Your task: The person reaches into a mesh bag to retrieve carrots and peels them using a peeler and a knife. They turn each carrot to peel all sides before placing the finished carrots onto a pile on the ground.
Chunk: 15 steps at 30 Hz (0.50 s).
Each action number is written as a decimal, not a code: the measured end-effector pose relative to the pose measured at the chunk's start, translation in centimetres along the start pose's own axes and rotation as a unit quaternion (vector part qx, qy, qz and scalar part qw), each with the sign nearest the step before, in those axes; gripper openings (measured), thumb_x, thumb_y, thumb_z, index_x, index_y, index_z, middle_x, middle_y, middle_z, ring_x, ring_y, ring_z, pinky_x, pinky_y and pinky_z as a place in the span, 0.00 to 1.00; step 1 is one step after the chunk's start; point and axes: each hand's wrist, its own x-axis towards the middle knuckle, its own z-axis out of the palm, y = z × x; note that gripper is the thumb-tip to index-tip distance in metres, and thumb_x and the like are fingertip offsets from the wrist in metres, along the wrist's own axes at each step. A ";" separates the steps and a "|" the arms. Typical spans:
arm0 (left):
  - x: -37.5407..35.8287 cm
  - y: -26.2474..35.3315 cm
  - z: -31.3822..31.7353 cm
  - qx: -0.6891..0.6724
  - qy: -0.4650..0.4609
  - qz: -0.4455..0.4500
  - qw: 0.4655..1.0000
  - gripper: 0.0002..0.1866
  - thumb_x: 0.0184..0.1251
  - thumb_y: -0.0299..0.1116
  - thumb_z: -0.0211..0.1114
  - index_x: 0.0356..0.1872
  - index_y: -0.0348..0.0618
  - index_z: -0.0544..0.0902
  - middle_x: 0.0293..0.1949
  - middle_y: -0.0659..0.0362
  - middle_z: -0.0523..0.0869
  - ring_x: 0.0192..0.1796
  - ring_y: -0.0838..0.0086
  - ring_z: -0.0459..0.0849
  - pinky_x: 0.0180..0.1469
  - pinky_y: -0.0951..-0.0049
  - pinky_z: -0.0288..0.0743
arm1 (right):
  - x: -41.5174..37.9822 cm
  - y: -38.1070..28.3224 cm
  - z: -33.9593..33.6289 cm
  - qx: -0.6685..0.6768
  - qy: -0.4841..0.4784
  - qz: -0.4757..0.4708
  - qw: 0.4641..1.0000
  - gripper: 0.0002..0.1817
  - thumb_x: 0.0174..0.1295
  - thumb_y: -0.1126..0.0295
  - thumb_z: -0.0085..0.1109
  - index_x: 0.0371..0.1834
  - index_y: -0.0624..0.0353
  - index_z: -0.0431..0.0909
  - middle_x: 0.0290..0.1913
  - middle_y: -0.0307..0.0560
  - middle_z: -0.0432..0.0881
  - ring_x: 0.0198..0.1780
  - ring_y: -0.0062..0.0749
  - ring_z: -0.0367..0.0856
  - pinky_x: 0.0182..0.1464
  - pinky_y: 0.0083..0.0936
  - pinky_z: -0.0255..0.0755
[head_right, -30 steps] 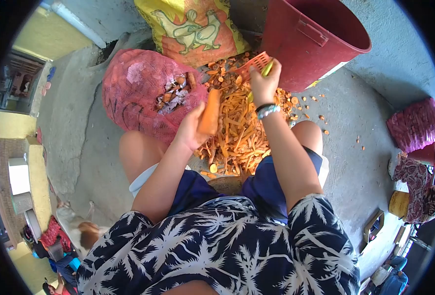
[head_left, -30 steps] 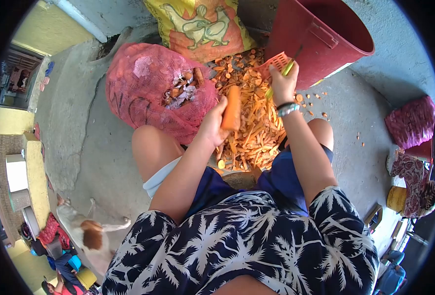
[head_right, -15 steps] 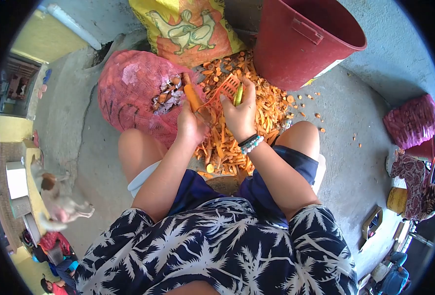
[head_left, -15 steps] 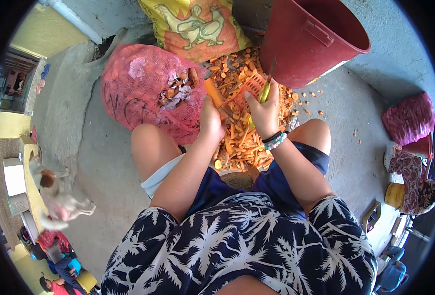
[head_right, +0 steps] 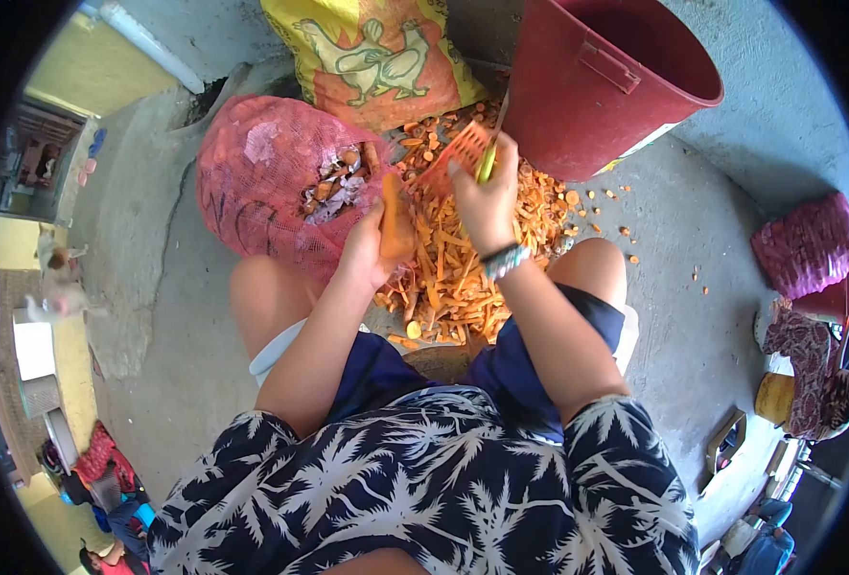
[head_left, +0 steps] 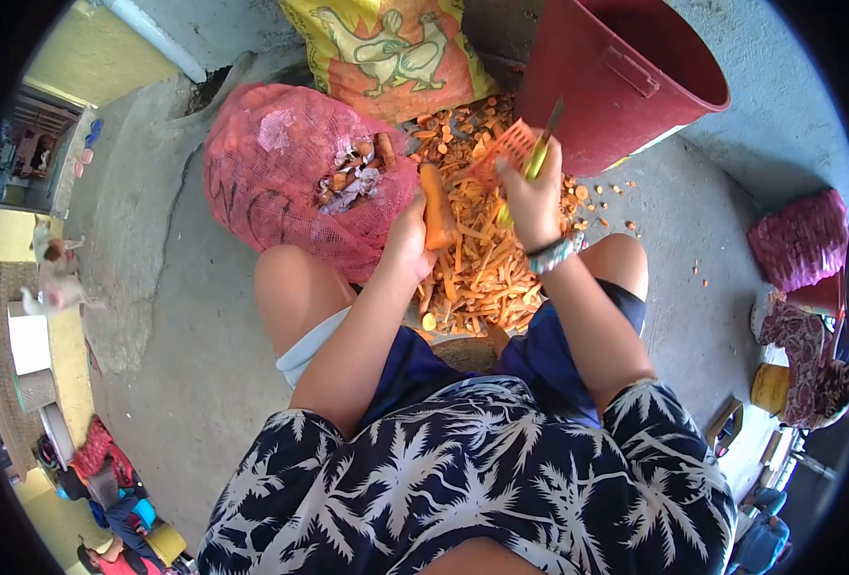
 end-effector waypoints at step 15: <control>-1.8 -1.1 0.5 0.080 -0.115 -0.081 0.987 0.20 0.70 0.48 0.44 0.47 0.42 0.71 0.36 0.56 0.79 0.33 0.72 0.80 0.33 0.69 0.76 | 4.9 5.1 0.1 0.001 0.042 -0.032 0.999 0.25 0.51 0.81 0.58 0.52 0.58 0.63 0.43 0.49 0.75 0.43 0.31 0.77 0.42 0.25 0.73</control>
